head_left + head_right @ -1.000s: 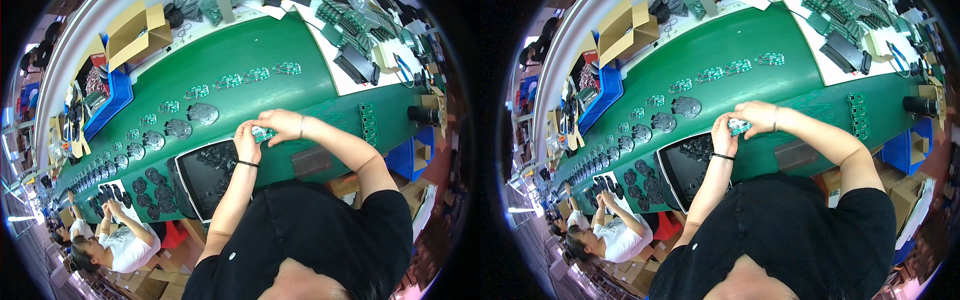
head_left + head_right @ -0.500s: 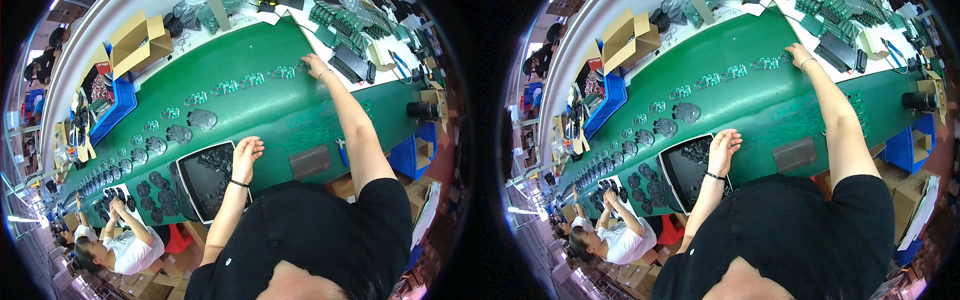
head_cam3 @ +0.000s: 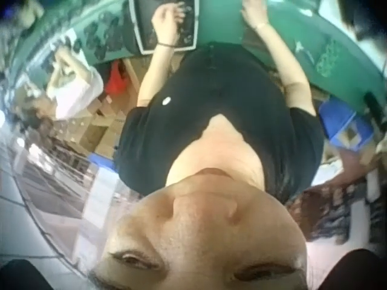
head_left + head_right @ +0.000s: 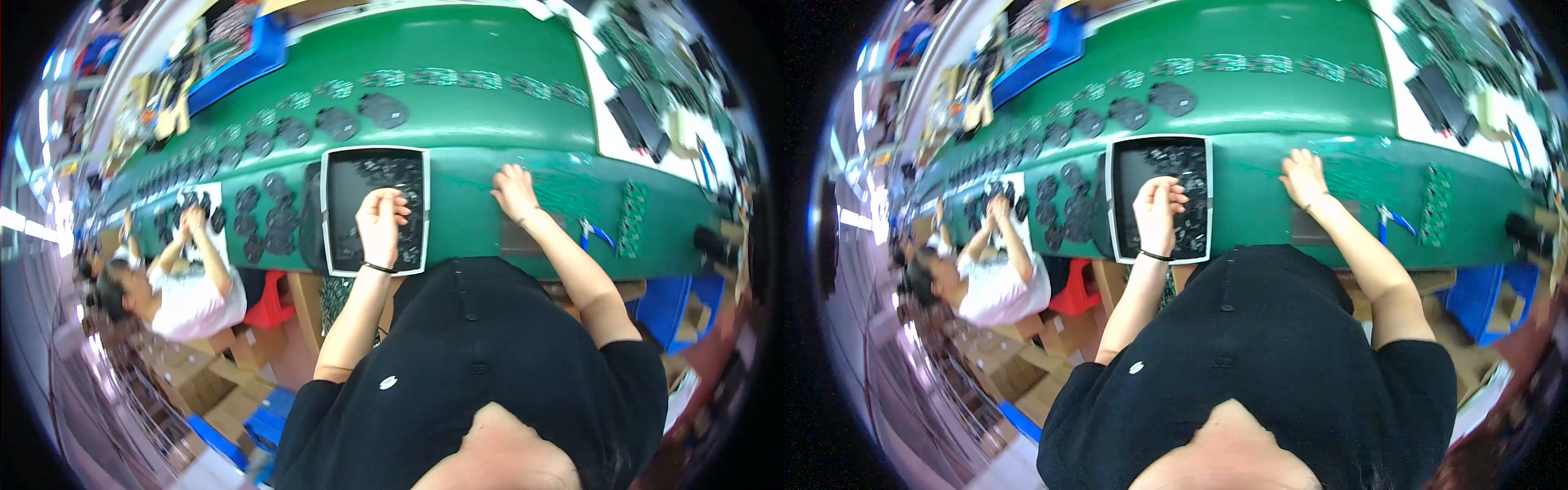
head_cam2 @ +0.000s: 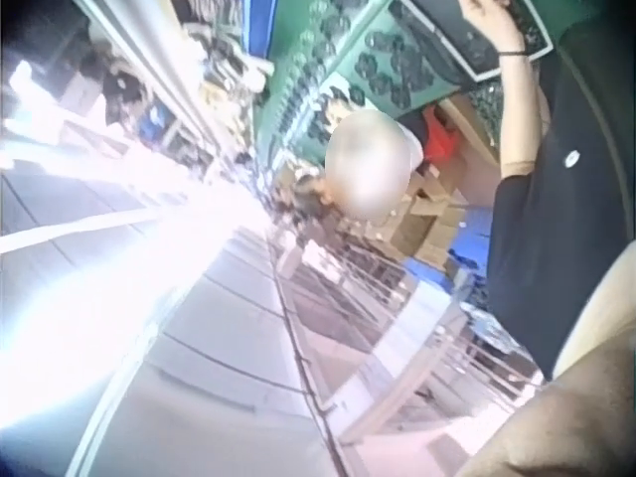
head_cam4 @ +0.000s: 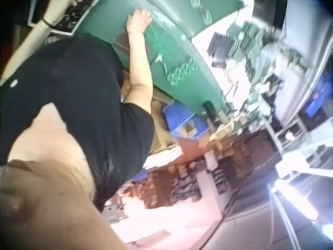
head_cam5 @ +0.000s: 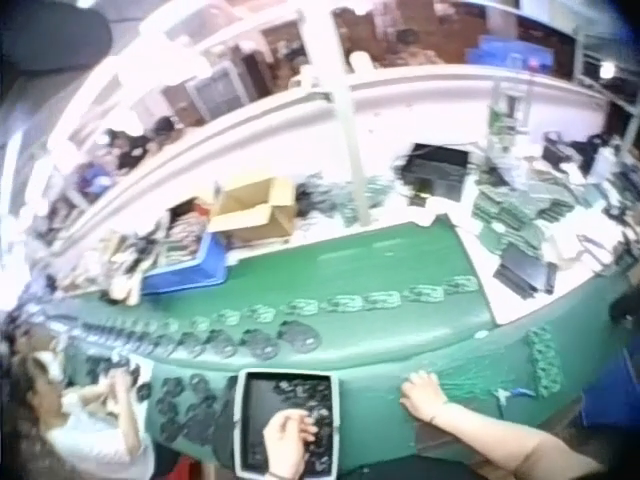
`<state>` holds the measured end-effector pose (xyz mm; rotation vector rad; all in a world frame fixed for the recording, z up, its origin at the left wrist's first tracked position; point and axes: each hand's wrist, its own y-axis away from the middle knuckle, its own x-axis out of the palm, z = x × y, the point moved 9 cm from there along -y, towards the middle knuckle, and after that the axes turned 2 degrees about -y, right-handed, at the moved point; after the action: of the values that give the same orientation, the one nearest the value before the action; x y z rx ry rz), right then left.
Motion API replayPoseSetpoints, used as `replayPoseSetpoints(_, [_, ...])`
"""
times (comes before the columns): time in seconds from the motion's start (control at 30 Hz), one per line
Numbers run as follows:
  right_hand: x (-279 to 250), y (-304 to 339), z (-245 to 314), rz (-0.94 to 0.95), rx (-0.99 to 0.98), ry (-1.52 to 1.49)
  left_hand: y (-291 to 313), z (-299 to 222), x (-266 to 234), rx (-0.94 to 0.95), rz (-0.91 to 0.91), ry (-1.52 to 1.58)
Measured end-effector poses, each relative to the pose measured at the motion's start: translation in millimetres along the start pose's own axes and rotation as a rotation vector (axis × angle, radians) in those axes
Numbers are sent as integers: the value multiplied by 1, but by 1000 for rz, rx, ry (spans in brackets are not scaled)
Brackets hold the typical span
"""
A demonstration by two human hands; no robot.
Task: The person assembles computer mouse bases by inserting small components from a container into plastic shells by hand. The person also cuts green circuit board panels using pliers and attaches the circuit boards and components into the shells.
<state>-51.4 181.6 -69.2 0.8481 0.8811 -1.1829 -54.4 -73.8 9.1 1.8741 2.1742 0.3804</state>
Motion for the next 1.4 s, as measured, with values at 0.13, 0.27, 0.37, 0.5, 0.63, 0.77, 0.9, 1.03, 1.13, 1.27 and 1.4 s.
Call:
replayPoseSetpoints(0.13, [0,7,-1,25,36,-62,28,-32,-58,136,-236,-36])
replayPoseSetpoints(0.27, [-24,4,-25,168,92,-158,45,-61,-155,313,-565,18])
replayPoseSetpoints(0.37, [-59,11,-39,130,124,-16,30,-38,-231,317,-747,-35])
replayPoseSetpoints(0.5, [-84,5,7,4,13,-332,-34,29,-335,212,-823,-189])
replayPoseSetpoints(0.63, [-63,-2,138,114,-292,-293,-106,49,-333,-161,-581,-663])
replayPoseSetpoints(0.77, [0,-9,221,237,-490,66,-149,27,-266,-182,-302,-1151])
replayPoseSetpoints(0.9, [70,-18,243,314,-417,283,-168,48,-265,-7,-300,-1300])
replayPoseSetpoints(1.03, [101,-7,241,310,-373,232,-156,29,-234,-103,-311,-1353])
replayPoseSetpoints(1.13, [99,-7,246,348,-389,252,-148,22,-223,5,-275,-1347])
replayPoseSetpoints(1.27, [89,-17,239,238,-308,177,-146,18,-217,111,-253,-1351])
replayPoseSetpoints(1.4, [94,-12,236,339,-298,269,-149,10,-228,185,-414,-1318])
